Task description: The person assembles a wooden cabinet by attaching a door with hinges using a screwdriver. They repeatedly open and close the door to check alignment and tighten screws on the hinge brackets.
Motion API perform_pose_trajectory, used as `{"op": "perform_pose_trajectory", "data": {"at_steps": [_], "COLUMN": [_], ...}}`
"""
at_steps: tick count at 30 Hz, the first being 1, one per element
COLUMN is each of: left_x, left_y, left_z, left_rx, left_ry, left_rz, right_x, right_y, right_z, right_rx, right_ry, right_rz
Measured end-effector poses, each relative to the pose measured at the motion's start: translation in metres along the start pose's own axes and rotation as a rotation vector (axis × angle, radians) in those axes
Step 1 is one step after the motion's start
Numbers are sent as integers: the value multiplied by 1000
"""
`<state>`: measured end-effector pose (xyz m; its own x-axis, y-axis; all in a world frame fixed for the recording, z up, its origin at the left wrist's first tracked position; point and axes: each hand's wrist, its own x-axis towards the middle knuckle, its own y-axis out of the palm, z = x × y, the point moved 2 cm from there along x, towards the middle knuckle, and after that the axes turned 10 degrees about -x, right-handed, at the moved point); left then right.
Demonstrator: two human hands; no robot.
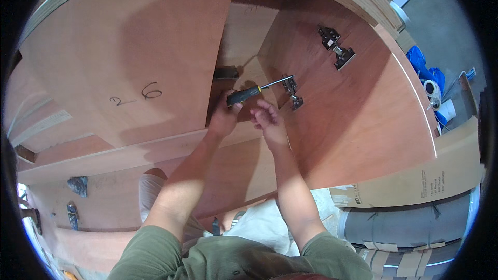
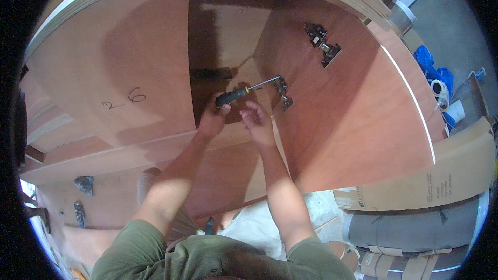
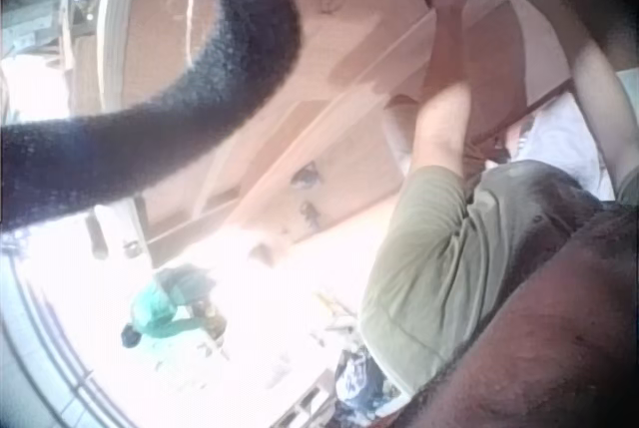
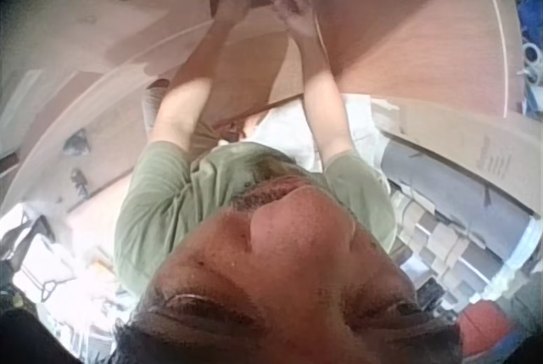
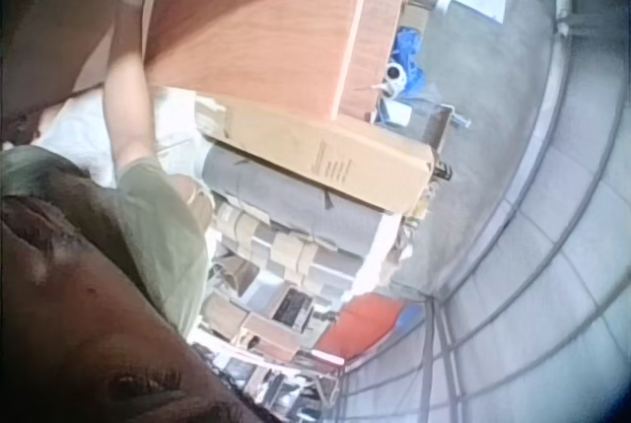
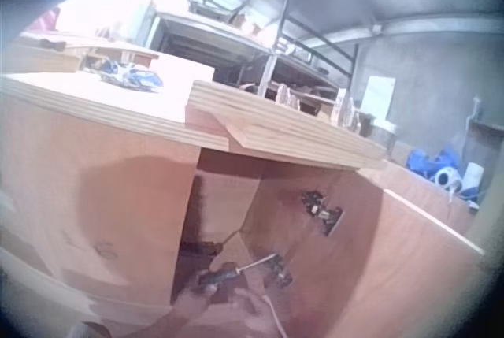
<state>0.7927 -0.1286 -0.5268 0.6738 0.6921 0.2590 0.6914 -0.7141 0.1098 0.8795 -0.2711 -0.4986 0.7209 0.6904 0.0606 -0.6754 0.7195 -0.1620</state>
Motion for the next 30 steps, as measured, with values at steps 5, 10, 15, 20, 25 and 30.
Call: {"op": "perform_pose_trajectory", "data": {"at_steps": [5, 10, 15, 20, 25, 30], "left_x": [-4, -4, 8, 6, 28, 40], "left_y": [0, 3, 20, 37, 36, 31], "left_z": [19, -6, -12, -96, -140, -169], "left_rx": [-83, -105, -347, -258, -319, -130], "left_ry": [31, 113, 104, 72, 140, 258], "left_rz": [11, 9, -79, -133, -135, -152], "right_x": [-113, -203, -166, -139, -120, -116], "right_y": [-19, -95, -162, -189, -193, -190], "right_z": [72, 203, 272, 301, 287, 276], "right_rx": [-444, -798, -480, -312, 3, 54], "right_ry": [-316, -1333, -1084, -966, -1123, -1175], "right_rz": [-257, -1033, -941, -108, 263, 67]}}
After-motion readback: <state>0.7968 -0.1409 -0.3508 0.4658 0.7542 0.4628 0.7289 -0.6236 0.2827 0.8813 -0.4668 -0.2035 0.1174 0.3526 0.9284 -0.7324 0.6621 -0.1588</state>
